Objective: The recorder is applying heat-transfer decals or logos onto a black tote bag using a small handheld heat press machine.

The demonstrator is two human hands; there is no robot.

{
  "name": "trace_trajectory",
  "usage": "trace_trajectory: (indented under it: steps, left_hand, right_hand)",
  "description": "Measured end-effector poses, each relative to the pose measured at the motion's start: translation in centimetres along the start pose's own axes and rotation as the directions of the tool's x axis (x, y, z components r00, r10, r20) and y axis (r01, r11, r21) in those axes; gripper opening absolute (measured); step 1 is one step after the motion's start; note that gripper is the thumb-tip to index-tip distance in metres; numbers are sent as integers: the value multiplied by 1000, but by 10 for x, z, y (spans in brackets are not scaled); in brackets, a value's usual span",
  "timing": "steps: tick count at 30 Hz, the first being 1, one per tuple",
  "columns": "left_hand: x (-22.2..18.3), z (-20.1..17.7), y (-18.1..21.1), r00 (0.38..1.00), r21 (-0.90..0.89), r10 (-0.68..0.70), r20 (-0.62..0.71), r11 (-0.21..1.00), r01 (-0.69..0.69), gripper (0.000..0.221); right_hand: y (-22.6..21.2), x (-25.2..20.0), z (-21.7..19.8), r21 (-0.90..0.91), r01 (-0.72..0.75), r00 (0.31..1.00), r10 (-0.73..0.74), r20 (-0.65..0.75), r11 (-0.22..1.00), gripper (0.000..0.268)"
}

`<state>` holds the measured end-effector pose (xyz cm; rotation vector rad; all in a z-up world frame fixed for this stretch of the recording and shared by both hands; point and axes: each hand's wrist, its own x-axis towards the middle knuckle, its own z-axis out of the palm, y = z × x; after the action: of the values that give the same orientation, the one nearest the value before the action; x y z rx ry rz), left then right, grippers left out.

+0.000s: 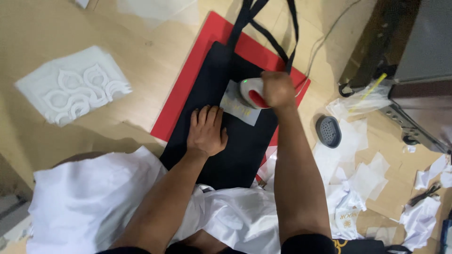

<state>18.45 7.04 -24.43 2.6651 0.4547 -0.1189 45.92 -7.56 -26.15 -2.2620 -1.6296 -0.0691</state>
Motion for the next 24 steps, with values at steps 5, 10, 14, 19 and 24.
trace_trajectory:
  steps: [5, 10, 14, 19, 24]
  left_hand:
    - [5, -4, -1, 996, 56, 11, 91, 998, -16, 71]
    - [2, -1, -2, 989, 52, 10, 149, 998, -18, 73]
    - [6, 2, -1, 995, 73, 23, 102, 997, -31, 71]
    - [0, -1, -1, 994, 57, 4, 107, 998, -10, 71]
    - [1, 9, -4, 999, 66, 39, -14, 997, -38, 70]
  right_hand:
    - [-98, 66, -84, 44, -660, 745, 647, 161, 750, 30]
    - [-110, 69, -85, 58, -823, 563, 797, 220, 565, 36]
    - [-112, 61, -45, -188, -442, 869, 471, 154, 877, 35]
    - [-146, 85, -54, -141, -785, 536, 775, 336, 604, 43]
    - [-138, 79, -46, -114, -721, 658, 726, 198, 684, 42]
